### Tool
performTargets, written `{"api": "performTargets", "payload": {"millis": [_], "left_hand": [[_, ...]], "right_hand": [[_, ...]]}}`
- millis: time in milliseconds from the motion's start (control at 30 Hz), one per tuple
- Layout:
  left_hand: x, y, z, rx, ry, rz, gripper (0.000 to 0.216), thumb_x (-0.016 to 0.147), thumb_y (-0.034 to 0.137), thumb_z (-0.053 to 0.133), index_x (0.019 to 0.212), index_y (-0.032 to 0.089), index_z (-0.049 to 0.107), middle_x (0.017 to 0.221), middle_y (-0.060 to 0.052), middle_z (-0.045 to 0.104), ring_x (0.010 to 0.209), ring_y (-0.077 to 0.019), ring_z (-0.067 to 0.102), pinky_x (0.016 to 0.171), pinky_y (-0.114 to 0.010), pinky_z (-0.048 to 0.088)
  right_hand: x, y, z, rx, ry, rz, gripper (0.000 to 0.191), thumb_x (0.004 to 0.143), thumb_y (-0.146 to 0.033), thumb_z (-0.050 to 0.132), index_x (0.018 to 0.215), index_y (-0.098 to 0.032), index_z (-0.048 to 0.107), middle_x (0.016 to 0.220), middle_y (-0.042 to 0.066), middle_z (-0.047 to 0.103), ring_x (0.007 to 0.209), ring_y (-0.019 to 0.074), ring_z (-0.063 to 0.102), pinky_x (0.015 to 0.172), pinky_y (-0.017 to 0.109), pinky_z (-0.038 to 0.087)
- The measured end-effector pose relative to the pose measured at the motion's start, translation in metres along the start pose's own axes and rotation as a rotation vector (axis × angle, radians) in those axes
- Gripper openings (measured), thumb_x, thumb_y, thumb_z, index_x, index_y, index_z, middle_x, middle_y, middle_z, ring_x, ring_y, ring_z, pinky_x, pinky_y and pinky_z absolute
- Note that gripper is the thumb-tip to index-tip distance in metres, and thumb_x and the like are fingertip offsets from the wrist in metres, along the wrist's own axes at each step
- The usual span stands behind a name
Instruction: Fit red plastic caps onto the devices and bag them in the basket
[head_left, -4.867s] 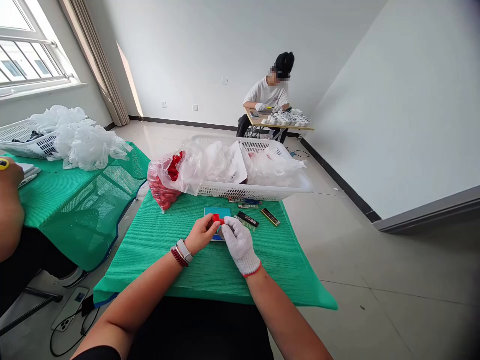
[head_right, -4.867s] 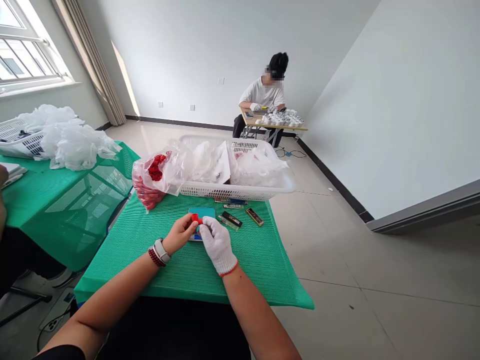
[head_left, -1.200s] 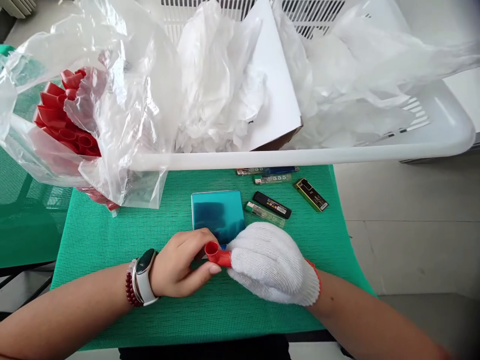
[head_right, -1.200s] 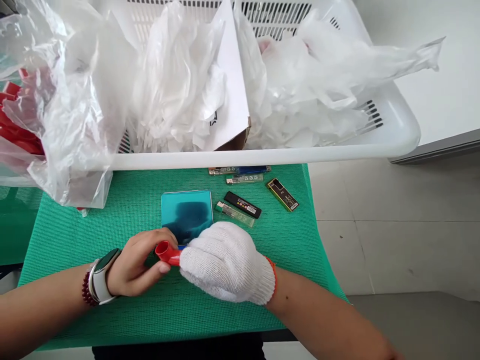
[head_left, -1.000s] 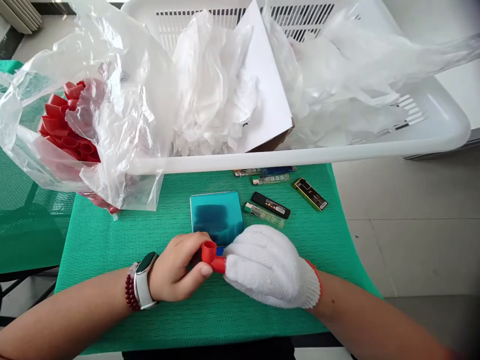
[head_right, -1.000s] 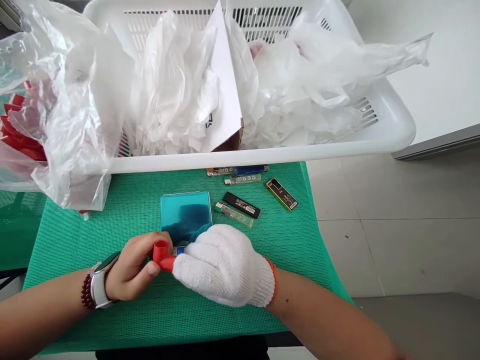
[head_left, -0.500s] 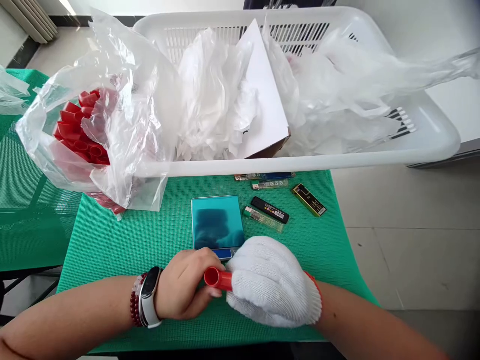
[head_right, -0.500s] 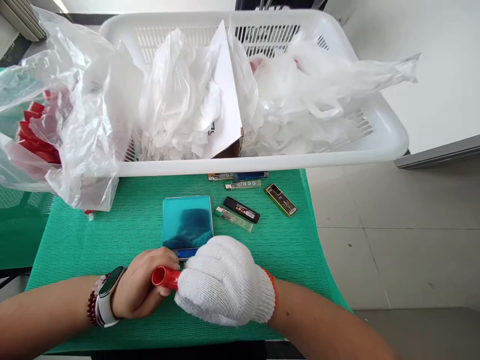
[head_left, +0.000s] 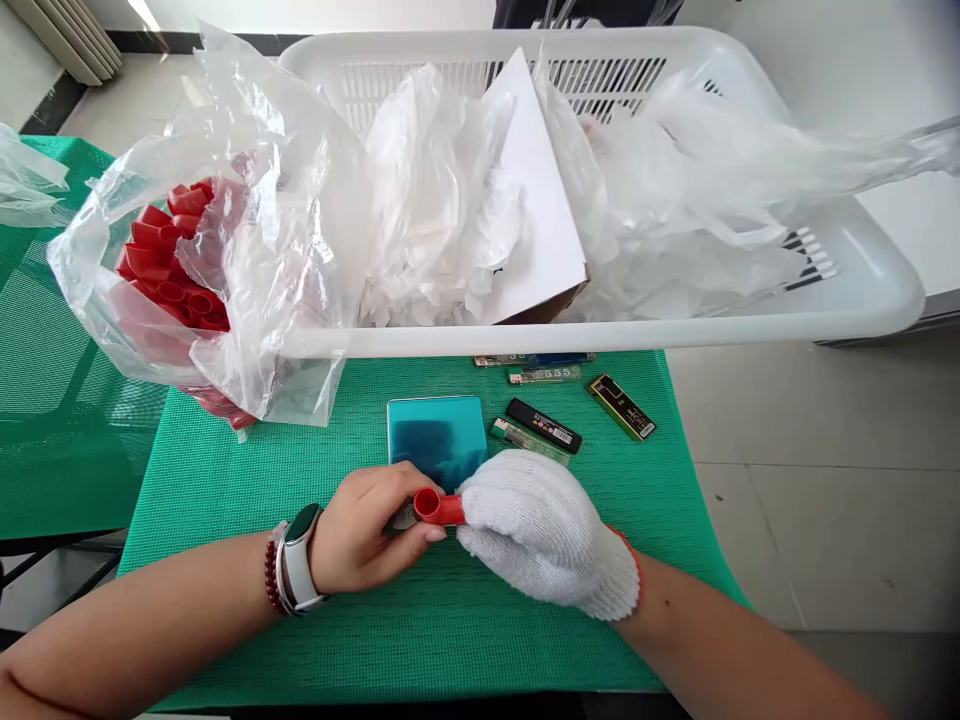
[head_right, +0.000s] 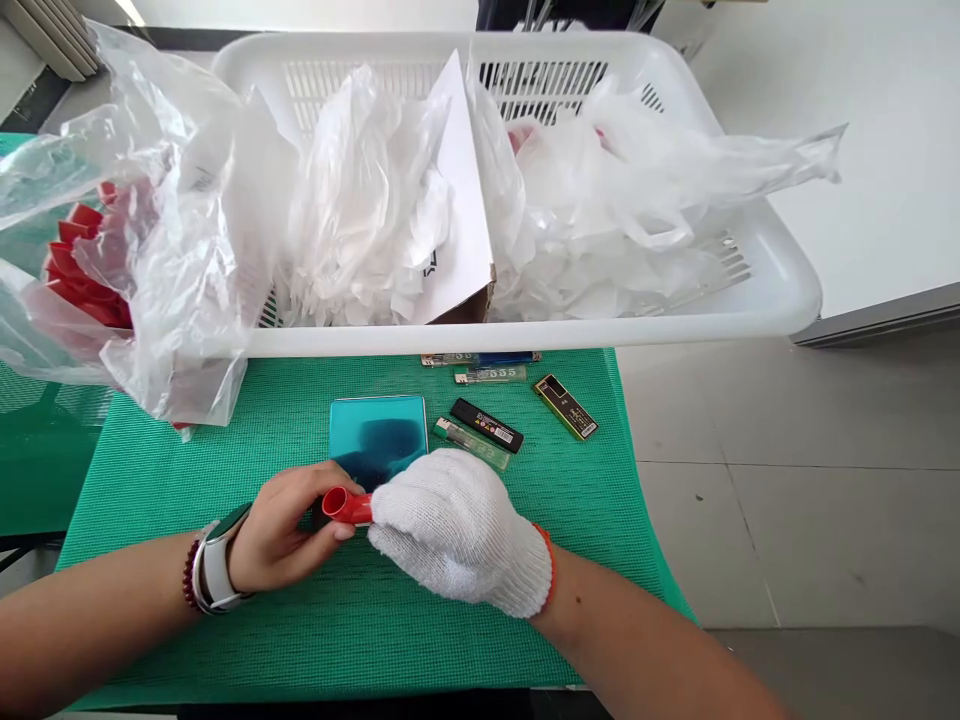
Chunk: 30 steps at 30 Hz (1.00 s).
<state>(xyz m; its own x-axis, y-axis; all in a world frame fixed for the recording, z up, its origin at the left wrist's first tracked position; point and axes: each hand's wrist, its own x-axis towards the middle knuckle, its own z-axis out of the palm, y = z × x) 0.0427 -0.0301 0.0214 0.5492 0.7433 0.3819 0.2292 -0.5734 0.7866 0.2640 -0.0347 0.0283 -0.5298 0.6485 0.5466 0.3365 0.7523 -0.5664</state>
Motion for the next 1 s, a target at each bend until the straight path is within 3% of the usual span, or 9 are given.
{"api": "performTargets", "payload": {"millis": [133, 300, 400, 533, 633, 900, 1000], "left_hand": [[0.005, 0.002, -0.002, 0.039, 0.041, 0.022, 0.018, 0.1, 0.035, 0.051, 0.097, 0.018, 0.057, 0.076, -0.003, 0.068, 0.062, -0.012, 0.06, 0.056, -0.021, 0.047], [0.004, 0.014, -0.004, -0.036, -0.013, -0.095, 0.032, 0.103, 0.043, 0.041, 0.087, 0.018, 0.053, 0.058, 0.004, 0.052, 0.046, -0.0081, 0.042, 0.044, -0.019, 0.033], [0.003, 0.018, -0.004, -0.079, -0.058, -0.09, 0.029, 0.104, 0.041, 0.041, 0.093, 0.018, 0.054, 0.065, 0.001, 0.059, 0.051, -0.0093, 0.051, 0.048, -0.019, 0.04], [0.004, 0.013, -0.003, 0.027, -0.015, 0.09, 0.016, 0.102, 0.026, 0.045, 0.111, 0.016, 0.054, 0.086, -0.007, 0.071, 0.072, -0.0142, 0.066, 0.063, -0.022, 0.053], [0.004, 0.008, -0.003, 0.096, 0.017, 0.145, 0.018, 0.1, 0.019, 0.045, 0.116, 0.015, 0.053, 0.087, -0.008, 0.072, 0.074, -0.0154, 0.068, 0.064, -0.023, 0.054], [0.003, 0.007, -0.003, 0.02, -0.061, 0.102, 0.032, 0.105, 0.042, 0.033, 0.093, 0.018, 0.051, 0.07, -0.003, 0.063, 0.055, -0.0131, 0.056, 0.051, -0.024, 0.044], [0.003, 0.006, -0.004, 0.033, -0.057, 0.088, 0.028, 0.105, 0.04, 0.036, 0.096, 0.018, 0.051, 0.073, -0.004, 0.065, 0.06, -0.0133, 0.058, 0.054, -0.023, 0.046]], "right_hand": [[0.0, 0.001, -0.001, -0.023, 0.003, -0.019, 0.024, 0.09, -0.016, 0.061, 0.113, -0.018, 0.057, 0.092, 0.006, 0.074, 0.082, 0.0172, 0.07, 0.073, 0.033, 0.057], [-0.001, 0.0, -0.003, -0.119, -0.011, -0.132, 0.022, 0.088, -0.017, 0.064, 0.11, -0.017, 0.059, 0.091, 0.007, 0.074, 0.081, 0.0189, 0.07, 0.07, 0.035, 0.055], [-0.003, -0.003, -0.003, -0.139, -0.037, -0.156, 0.019, 0.087, -0.019, 0.066, 0.105, -0.018, 0.06, 0.087, 0.005, 0.074, 0.076, 0.0185, 0.068, 0.066, 0.034, 0.054], [-0.004, -0.006, 0.0, 0.016, 0.043, -0.048, 0.017, 0.091, -0.019, 0.061, 0.108, -0.017, 0.059, 0.085, 0.004, 0.073, 0.078, 0.0174, 0.07, 0.07, 0.034, 0.057], [-0.002, -0.007, 0.001, 0.071, 0.082, -0.015, 0.019, 0.09, -0.016, 0.062, 0.108, -0.018, 0.058, 0.086, 0.005, 0.073, 0.079, 0.0166, 0.07, 0.072, 0.032, 0.058], [0.003, -0.006, -0.007, -0.188, -0.069, -0.205, 0.018, 0.088, -0.017, 0.063, 0.107, -0.016, 0.061, 0.082, 0.005, 0.073, 0.074, 0.0197, 0.068, 0.062, 0.035, 0.052], [0.002, -0.004, -0.006, -0.128, -0.037, -0.165, 0.021, 0.088, -0.016, 0.063, 0.109, -0.016, 0.061, 0.088, 0.006, 0.074, 0.078, 0.0193, 0.069, 0.066, 0.035, 0.054]]}}
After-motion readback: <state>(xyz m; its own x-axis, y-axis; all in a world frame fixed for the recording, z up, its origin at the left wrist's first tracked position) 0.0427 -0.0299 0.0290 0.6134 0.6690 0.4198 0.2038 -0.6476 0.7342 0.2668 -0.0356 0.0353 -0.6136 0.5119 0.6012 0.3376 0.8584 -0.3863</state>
